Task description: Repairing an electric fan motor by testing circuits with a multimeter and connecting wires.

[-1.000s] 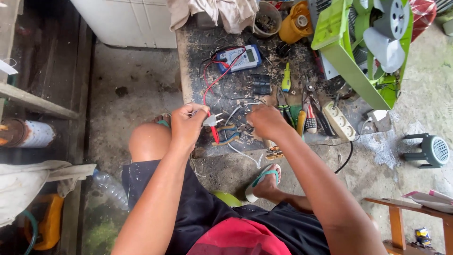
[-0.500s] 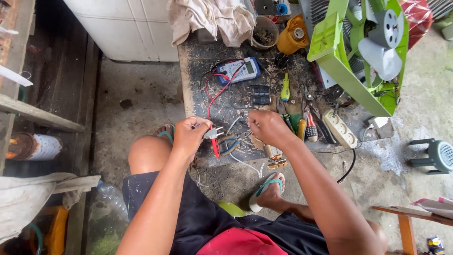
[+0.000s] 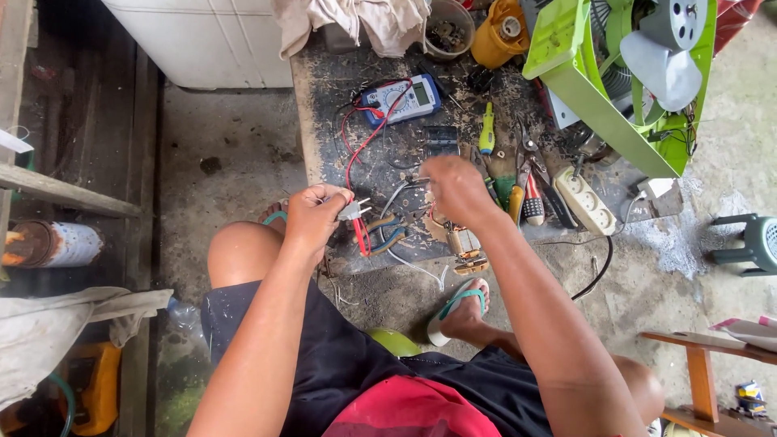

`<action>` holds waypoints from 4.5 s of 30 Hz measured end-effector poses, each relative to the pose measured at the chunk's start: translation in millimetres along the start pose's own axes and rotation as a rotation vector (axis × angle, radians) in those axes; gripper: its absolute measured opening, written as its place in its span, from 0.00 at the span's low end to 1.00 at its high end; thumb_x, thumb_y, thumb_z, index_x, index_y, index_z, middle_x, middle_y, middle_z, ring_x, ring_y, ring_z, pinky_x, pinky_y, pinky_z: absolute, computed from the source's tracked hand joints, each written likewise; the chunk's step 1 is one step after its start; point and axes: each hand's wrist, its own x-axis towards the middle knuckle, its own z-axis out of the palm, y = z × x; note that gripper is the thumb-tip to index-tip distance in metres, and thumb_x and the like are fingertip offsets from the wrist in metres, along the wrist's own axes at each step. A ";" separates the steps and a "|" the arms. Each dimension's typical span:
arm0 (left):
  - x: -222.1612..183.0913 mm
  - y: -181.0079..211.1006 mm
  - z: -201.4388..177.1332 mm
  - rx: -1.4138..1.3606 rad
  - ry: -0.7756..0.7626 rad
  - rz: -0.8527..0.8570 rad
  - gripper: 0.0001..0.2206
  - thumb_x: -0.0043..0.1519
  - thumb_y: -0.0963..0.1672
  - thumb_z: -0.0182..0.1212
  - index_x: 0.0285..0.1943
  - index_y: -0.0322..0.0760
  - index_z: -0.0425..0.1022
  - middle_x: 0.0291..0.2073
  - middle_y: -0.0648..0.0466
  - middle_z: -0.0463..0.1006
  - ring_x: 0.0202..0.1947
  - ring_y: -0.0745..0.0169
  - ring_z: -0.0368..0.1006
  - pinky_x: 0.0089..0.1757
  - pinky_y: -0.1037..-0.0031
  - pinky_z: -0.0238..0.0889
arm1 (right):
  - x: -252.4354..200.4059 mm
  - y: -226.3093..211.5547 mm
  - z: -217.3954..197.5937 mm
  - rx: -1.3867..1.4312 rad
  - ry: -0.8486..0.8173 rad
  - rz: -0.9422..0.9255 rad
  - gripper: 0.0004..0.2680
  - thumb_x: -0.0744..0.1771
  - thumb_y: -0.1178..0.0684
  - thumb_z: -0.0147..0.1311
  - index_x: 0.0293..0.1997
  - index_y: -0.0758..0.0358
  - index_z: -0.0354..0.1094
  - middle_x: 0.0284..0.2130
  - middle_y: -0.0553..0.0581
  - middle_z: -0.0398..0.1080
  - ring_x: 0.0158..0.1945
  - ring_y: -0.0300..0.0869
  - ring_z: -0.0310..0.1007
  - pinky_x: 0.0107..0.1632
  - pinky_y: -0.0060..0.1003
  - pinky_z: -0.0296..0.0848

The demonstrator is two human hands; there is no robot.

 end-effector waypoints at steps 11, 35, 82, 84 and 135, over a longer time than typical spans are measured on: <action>25.3 -17.4 -2.3 0.090 -0.026 0.117 0.03 0.57 0.40 0.67 0.32 0.35 0.82 0.20 0.60 0.69 0.22 0.80 0.57 0.22 0.88 0.48 | -35.6 -87.2 -50.4 0.864 0.450 0.133 0.10 0.68 0.68 0.43 0.53 0.66 0.66 0.39 0.63 0.66 0.48 0.56 0.72 0.54 0.52 0.71; 16.3 -10.2 -2.1 0.248 -0.150 0.247 0.04 0.57 0.41 0.64 0.36 0.37 0.84 0.17 0.62 0.70 0.23 0.78 0.59 0.29 0.86 0.51 | -37.3 -163.9 -9.1 1.380 0.547 0.333 0.11 0.69 0.61 0.53 0.57 0.64 0.75 0.34 0.61 0.76 0.36 0.36 0.72 0.36 0.29 0.76; 1.6 -7.9 -6.1 0.314 -0.232 0.431 0.05 0.56 0.37 0.61 0.32 0.35 0.82 0.13 0.60 0.67 0.18 0.77 0.58 0.23 0.82 0.53 | -38.3 -165.4 16.2 1.733 0.573 0.507 0.04 0.66 0.65 0.57 0.44 0.74 0.71 0.26 0.66 0.76 0.24 0.37 0.73 0.28 0.25 0.72; 3.4 -8.4 -7.5 0.320 -0.219 0.441 0.05 0.57 0.38 0.61 0.33 0.34 0.83 0.12 0.60 0.68 0.18 0.77 0.58 0.23 0.83 0.53 | -41.1 -168.8 10.6 1.733 0.562 0.490 0.06 0.66 0.65 0.57 0.46 0.74 0.71 0.26 0.66 0.76 0.24 0.37 0.72 0.29 0.25 0.73; -8.8 -7.3 -6.8 0.477 -0.272 0.382 0.05 0.62 0.38 0.63 0.42 0.38 0.83 0.18 0.54 0.73 0.22 0.75 0.61 0.29 0.80 0.58 | -53.3 -152.5 56.2 1.959 0.461 0.412 0.08 0.65 0.67 0.60 0.48 0.77 0.73 0.35 0.68 0.77 0.34 0.47 0.82 0.29 0.27 0.78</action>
